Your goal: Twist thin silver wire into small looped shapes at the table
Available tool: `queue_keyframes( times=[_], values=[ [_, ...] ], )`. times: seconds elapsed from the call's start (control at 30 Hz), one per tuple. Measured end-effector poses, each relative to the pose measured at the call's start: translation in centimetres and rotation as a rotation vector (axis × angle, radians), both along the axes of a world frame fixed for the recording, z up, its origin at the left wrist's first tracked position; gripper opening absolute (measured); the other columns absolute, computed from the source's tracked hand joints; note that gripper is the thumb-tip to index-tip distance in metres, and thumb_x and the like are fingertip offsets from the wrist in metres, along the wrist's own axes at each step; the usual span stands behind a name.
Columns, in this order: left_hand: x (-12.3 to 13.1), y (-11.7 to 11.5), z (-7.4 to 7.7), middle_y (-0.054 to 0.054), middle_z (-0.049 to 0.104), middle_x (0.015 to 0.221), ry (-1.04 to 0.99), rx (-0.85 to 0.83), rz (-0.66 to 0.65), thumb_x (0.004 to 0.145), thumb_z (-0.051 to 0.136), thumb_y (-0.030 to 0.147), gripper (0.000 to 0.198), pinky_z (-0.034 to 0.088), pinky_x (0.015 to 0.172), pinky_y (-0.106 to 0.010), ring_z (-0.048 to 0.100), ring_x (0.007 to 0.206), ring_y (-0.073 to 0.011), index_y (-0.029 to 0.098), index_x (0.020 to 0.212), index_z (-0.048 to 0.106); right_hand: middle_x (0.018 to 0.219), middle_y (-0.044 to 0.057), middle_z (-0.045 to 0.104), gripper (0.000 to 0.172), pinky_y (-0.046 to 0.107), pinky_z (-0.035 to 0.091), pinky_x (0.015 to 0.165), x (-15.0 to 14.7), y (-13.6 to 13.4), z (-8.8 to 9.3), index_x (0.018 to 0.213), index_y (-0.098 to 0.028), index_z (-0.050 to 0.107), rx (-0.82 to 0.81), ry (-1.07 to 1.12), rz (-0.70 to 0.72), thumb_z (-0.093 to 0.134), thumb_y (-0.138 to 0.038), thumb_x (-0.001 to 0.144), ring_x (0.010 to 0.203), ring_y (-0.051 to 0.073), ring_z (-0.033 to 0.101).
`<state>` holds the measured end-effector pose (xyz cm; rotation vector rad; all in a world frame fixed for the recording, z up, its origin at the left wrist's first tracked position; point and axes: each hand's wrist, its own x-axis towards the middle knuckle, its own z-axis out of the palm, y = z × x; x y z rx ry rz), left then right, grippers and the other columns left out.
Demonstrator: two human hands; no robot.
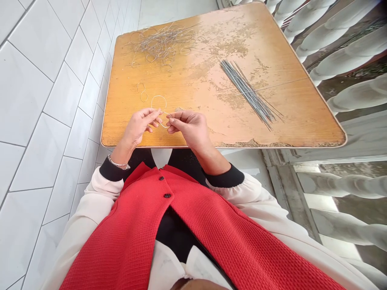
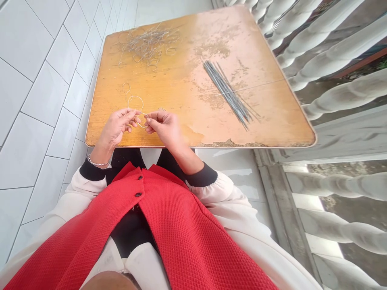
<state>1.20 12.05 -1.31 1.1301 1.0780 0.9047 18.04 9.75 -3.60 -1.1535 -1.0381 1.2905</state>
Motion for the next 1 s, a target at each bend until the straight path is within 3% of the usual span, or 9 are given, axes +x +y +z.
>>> queue_keyframes(
  times=[0.2,0.47,0.57,0.73,0.83,1.0],
  values=[
    [0.2,0.1,-0.4,0.001,0.068,0.070,0.009,0.033,0.021,0.087,0.070,0.021,0.007,0.036,0.051,-0.015,0.056,0.060,-0.0037,0.015,0.083,0.069,0.067,0.001,0.071,0.022,0.024,0.057,0.056,-0.3,0.3,-1.0,0.079,-0.018,0.074,-0.006,-0.048,0.021,0.085,-0.035,0.071,0.055,0.011,0.064],
    [0.1,0.7,0.0,0.001,0.065,0.066,0.062,0.041,0.043,0.086,0.066,0.013,0.013,0.037,0.052,-0.016,0.053,0.058,-0.0032,0.014,0.072,0.067,0.068,0.000,0.072,0.031,0.024,0.056,0.058,-0.7,0.3,-1.1,0.087,-0.017,0.074,-0.021,-0.100,0.037,0.083,-0.039,0.067,0.056,0.010,0.064],
    [-2.0,3.2,0.3,0.000,0.066,0.066,0.147,0.046,0.030,0.085,0.066,0.013,0.016,0.038,0.055,-0.016,0.054,0.058,-0.0036,0.015,0.069,0.067,0.070,-0.001,0.073,0.033,0.026,0.055,0.059,-0.5,0.8,-1.3,0.091,-0.017,0.072,-0.020,-0.116,0.068,0.082,-0.037,0.067,0.057,0.010,0.064],
    [-4.9,9.3,0.6,-0.003,0.065,0.062,0.303,-0.001,0.066,0.079,0.072,0.009,0.021,0.036,0.053,-0.019,0.052,0.054,-0.0058,0.016,0.061,0.066,0.074,0.002,0.074,0.033,0.027,0.055,0.060,0.0,1.3,-2.1,0.087,-0.017,0.072,-0.077,-0.097,0.125,0.083,-0.040,0.067,0.060,0.012,0.066],
    [-3.5,12.4,0.3,-0.003,0.061,0.055,0.397,0.050,0.067,0.079,0.073,0.006,0.028,0.036,0.054,-0.022,0.050,0.051,-0.0064,0.015,0.054,0.063,0.072,0.001,0.073,0.034,0.027,0.054,0.059,0.1,1.2,-2.3,0.084,-0.018,0.074,-0.106,-0.066,0.138,0.085,-0.043,0.065,0.058,0.011,0.064],
    [1.2,16.1,-1.1,-0.001,0.054,0.043,0.554,0.081,-0.003,0.077,0.075,0.005,0.036,0.037,0.054,-0.026,0.045,0.043,-0.0071,0.016,0.047,0.059,0.071,0.001,0.072,0.033,0.025,0.052,0.057,0.7,1.0,-2.2,0.083,-0.017,0.074,-0.140,-0.041,0.116,0.085,-0.043,0.065,0.057,0.010,0.063]
  ],
)
